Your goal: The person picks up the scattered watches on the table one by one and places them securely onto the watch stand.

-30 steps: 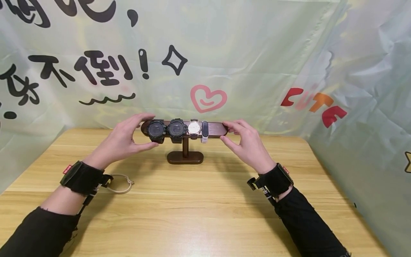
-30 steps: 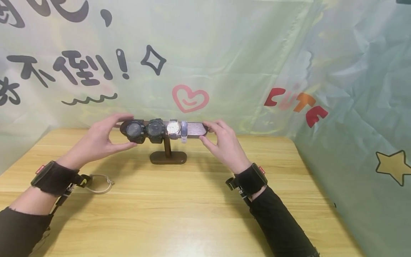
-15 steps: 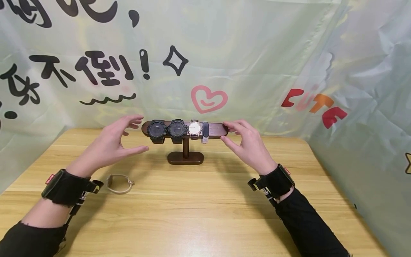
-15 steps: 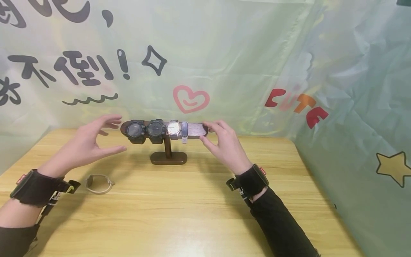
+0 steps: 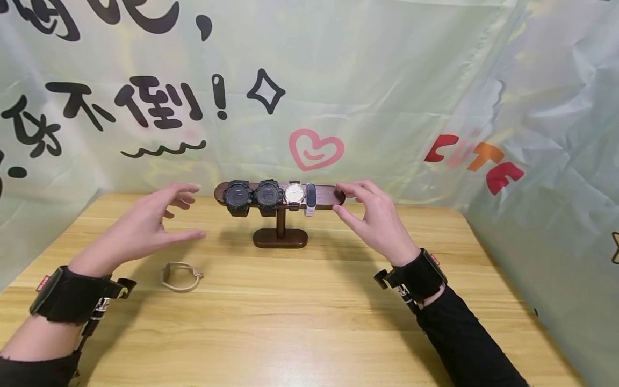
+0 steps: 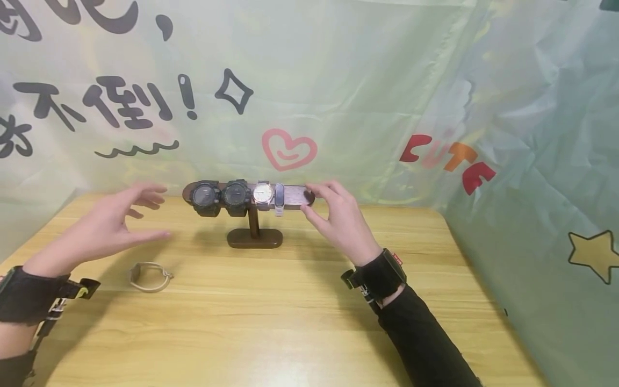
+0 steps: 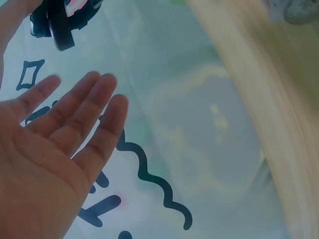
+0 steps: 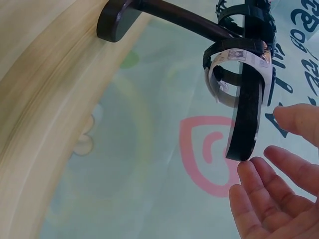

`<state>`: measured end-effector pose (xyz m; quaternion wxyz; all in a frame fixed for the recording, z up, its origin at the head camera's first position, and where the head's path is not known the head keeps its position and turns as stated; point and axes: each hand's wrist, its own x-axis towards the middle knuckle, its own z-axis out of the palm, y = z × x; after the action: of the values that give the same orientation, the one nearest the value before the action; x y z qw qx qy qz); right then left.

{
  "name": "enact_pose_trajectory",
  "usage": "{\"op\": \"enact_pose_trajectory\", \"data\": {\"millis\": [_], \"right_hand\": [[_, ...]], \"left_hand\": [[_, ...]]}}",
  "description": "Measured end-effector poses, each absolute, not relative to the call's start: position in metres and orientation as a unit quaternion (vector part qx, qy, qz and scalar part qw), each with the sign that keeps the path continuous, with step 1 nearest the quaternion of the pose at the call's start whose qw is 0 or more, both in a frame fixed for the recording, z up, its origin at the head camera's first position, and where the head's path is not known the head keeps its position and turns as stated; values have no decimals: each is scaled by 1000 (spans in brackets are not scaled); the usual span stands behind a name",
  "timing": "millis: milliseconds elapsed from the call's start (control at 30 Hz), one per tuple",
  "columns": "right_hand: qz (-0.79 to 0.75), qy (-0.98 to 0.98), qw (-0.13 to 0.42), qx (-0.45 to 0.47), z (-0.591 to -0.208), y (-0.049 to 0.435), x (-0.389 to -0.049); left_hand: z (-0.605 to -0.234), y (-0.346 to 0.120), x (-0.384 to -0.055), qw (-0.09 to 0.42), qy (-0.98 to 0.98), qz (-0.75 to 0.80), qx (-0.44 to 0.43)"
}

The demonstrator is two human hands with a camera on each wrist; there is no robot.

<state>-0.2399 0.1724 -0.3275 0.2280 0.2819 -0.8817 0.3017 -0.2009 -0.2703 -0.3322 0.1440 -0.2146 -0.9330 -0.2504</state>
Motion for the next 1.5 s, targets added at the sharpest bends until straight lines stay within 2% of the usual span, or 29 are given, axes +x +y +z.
{"op": "enact_pose_trajectory", "data": {"millis": [233, 433, 767, 1067, 1500], "right_hand": [[303, -879, 229, 289, -324, 169, -234], [301, -870, 242, 306, -320, 164, -226], [294, -860, 236, 344, -316, 154, -210], [272, -854, 227, 382, -319, 143, -199], [251, -852, 195, 416, -326, 132, -191]], "left_hand": [[-335, -280, -191, 123, -942, -197, -243], [-338, -288, -184, 85, -948, -169, -254], [-343, -298, -179, -31, -956, -172, -238], [-349, -301, -178, -109, -955, -167, -221], [-354, -301, -178, -154, -953, -168, -198]]}}
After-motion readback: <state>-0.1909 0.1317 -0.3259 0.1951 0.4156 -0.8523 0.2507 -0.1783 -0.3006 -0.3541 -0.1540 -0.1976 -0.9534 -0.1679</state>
